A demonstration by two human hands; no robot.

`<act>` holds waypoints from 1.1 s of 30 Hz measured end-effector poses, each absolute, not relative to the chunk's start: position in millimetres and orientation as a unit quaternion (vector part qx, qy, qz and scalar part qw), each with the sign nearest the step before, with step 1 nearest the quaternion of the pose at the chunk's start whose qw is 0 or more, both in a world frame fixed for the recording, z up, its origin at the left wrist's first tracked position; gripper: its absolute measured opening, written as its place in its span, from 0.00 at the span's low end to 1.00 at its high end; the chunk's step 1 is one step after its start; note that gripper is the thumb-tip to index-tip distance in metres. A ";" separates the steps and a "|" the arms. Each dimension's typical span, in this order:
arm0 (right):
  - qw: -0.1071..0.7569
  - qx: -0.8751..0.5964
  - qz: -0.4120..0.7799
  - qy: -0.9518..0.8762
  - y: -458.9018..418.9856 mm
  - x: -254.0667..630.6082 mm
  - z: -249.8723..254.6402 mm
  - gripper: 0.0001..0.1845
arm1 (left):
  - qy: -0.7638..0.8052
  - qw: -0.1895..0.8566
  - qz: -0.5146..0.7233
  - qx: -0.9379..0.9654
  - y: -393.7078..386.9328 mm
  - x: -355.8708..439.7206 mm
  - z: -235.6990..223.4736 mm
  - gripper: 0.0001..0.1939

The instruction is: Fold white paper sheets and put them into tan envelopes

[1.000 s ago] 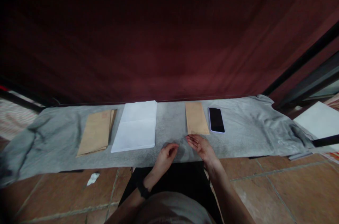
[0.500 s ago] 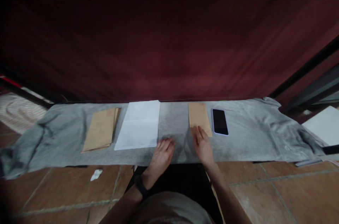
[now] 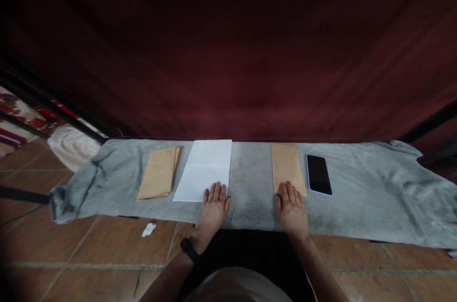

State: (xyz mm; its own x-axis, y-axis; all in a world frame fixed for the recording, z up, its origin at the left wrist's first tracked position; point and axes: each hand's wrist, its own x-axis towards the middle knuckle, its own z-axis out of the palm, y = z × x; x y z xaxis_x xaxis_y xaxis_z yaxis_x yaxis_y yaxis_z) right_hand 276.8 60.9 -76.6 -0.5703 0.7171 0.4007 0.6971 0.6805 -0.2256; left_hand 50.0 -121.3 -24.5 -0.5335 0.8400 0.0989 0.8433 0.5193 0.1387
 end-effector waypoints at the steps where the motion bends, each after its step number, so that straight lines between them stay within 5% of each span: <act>1: 0.232 -0.398 0.018 -0.887 60.7 276.7 -77.0 0.29 | -0.873 0.009 -0.085 -0.479 -120.7 51.0 -23.9 0.24; 18: 0.247 -0.414 0.034 -0.875 58.3 274.9 -76.4 0.30 | -0.867 -0.021 -0.199 -0.456 -114.6 46.4 -8.6 0.18; 33: 0.245 -0.398 0.026 -0.884 62.7 277.5 -82.5 0.31 | -0.883 -0.175 -0.297 -0.319 -115.1 17.7 18.2 0.16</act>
